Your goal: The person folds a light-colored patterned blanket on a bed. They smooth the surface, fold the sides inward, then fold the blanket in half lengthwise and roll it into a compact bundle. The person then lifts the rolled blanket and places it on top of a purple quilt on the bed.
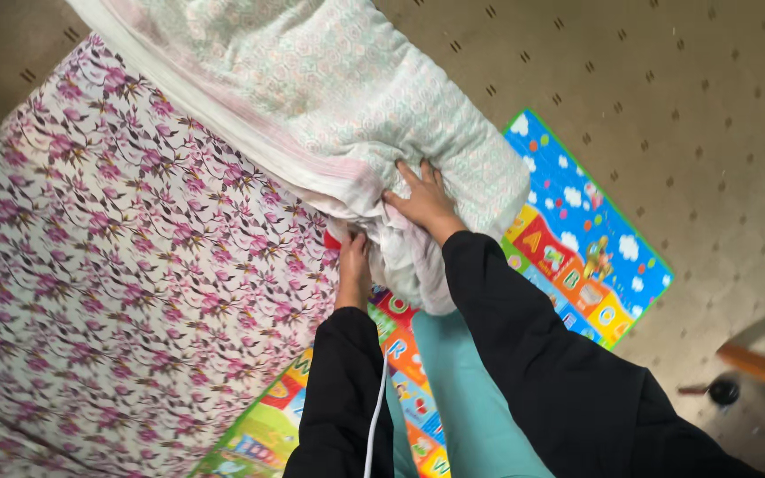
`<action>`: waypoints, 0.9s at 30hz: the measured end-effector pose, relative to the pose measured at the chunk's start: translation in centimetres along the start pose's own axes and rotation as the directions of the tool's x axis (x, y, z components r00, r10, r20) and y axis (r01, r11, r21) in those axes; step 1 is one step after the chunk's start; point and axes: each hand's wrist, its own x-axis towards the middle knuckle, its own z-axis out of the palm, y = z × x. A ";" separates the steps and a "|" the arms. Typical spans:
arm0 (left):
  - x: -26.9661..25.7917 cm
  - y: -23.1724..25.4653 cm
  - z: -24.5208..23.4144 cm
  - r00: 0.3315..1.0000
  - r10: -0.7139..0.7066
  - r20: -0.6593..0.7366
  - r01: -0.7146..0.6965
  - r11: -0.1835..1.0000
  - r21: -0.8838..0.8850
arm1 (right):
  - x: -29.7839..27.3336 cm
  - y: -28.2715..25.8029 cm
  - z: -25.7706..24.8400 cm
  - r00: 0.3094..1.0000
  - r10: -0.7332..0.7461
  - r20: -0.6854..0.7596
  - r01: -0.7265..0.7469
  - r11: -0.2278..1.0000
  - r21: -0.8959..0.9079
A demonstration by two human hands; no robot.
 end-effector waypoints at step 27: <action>-1.0 -1.9 13.1 0.935 -0.337 -0.109 0.353 0.862 0.363 | -7.5 5.0 -12.3 0.903 -0.395 0.169 0.418 0.899 -0.130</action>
